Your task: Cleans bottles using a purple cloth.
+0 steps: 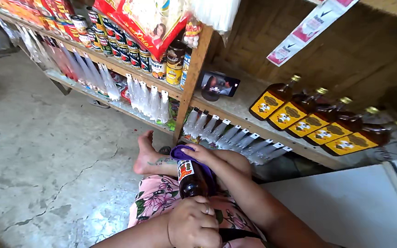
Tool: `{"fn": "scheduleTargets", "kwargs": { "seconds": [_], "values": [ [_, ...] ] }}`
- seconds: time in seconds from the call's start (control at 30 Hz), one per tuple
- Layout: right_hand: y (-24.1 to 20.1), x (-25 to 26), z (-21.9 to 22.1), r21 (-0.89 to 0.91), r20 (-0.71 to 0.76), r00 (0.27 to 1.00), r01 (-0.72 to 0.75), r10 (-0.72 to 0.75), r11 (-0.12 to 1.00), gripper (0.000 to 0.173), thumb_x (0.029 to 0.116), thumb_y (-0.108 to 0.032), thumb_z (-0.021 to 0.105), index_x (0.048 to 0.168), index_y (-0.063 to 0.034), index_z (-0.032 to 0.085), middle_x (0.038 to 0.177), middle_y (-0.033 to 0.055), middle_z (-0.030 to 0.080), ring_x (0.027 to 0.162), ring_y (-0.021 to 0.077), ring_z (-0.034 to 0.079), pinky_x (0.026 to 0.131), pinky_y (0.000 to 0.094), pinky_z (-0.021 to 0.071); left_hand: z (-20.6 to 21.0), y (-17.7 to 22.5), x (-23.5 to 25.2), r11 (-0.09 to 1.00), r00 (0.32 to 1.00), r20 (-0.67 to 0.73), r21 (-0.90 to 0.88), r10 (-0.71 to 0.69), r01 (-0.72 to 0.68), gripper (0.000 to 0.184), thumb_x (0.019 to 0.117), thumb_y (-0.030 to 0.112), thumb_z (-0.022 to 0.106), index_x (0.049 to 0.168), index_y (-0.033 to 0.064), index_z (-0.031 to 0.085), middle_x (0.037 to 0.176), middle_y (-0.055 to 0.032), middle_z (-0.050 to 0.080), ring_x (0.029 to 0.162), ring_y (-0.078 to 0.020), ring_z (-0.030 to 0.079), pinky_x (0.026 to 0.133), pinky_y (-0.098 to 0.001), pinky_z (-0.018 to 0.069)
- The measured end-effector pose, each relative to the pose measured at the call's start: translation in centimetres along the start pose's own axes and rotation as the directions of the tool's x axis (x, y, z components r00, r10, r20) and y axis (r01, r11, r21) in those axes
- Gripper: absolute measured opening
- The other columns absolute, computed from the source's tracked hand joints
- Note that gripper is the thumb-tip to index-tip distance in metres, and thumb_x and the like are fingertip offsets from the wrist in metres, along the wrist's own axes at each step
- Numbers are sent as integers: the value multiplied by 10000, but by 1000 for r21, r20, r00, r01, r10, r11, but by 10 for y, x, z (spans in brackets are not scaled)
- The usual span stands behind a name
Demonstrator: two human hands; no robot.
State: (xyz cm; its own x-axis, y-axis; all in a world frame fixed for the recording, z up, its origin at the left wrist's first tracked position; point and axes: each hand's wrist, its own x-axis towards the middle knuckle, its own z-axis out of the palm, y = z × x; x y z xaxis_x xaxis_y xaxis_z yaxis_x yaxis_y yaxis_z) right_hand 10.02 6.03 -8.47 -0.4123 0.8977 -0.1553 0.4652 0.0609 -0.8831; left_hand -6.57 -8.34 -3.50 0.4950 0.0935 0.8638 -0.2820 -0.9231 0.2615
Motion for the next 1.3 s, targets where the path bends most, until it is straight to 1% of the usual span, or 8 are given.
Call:
{"fn": "scheduleTargets", "kwargs": {
  "seconds": [0.37, 0.47, 0.6, 0.8, 1.0, 1.1, 1.2, 1.3],
  "values": [
    [2, -5, 0, -269, -248, 969, -77, 8, 960, 427, 1039, -410, 556, 1185, -35, 699, 1121, 172, 718, 1094, 282, 679, 1004, 500, 508, -1, 0, -1, 1000, 1000, 7, -5, 7, -7, 442, 1060, 409, 383, 750, 158, 573, 660, -45, 573, 698, -209, 589, 764, -356, 483],
    [6, -17, 1, -83, -485, 867, 87, -117, 993, 311, 997, -277, 638, 1131, -7, 716, 1059, 132, 732, 1017, 178, 690, 962, 396, 543, -2, -1, -1, 1000, 1000, -15, 5, 5, -5, 446, 1063, 414, 387, 745, 158, 567, 669, -45, 585, 713, -206, 600, 781, -353, 490],
    [-14, -38, -20, 318, -662, 749, 294, -11, 901, 227, 1028, -185, 579, 1150, -20, 674, 985, 46, 710, 915, 77, 675, 863, 307, 576, -3, 1, -2, 1000, 999, -50, 22, 4, -3, 447, 1060, 412, 389, 741, 156, 569, 662, -43, 579, 702, -200, 593, 770, -349, 490],
    [-80, -89, -61, 110, -736, 623, 497, -266, 861, 187, 1031, -142, 508, 1102, -181, 677, 965, -160, 703, 897, -56, 654, 818, 183, 561, -1, 1, 0, 1000, 1000, -21, 18, 0, 0, 455, 1051, 408, 396, 726, 153, 588, 641, -48, 575, 692, -213, 597, 768, -358, 486],
    [-92, -103, -67, -118, -402, 700, 600, -591, 791, 273, 1037, -455, 534, 1167, -272, 689, 1112, -206, 684, 1027, -73, 627, 889, 167, 541, 2, 2, 0, 1000, 1000, -4, 20, 3, -3, 460, 1054, 413, 389, 738, 151, 598, 628, -50, 567, 679, -220, 589, 743, -362, 478],
    [-76, -102, -29, -55, -115, 795, 594, -596, 803, 368, 1023, -425, 583, 1184, -129, 730, 1150, -30, 721, 1117, 36, 642, 994, 266, 535, 2, 3, 0, 1000, 1000, -11, 10, -3, 4, 449, 1054, 412, 397, 752, 152, 604, 644, -52, 575, 690, -219, 591, 739, -358, 477],
    [-65, -95, 4, -128, 174, 824, 561, -539, 818, 375, 1010, -366, 607, 1245, -99, 727, 1290, 124, 686, 1309, 244, 572, 1153, 439, 410, 1, 3, -1, 1000, 1000, 5, 0, -7, 7, 440, 1049, 414, 413, 759, 151, 613, 662, -53, 585, 715, -220, 595, 778, -362, 475],
    [-51, -82, 7, -41, 160, 859, 497, -485, 867, 406, 1024, -342, 553, 1253, -49, 716, 1301, 149, 676, 1310, 227, 568, 1154, 411, 406, 0, 2, -2, 1000, 999, 32, 8, -6, 6, 435, 1042, 405, 411, 740, 156, 601, 652, -55, 582, 712, -225, 597, 772, -365, 472]
  ]
}}
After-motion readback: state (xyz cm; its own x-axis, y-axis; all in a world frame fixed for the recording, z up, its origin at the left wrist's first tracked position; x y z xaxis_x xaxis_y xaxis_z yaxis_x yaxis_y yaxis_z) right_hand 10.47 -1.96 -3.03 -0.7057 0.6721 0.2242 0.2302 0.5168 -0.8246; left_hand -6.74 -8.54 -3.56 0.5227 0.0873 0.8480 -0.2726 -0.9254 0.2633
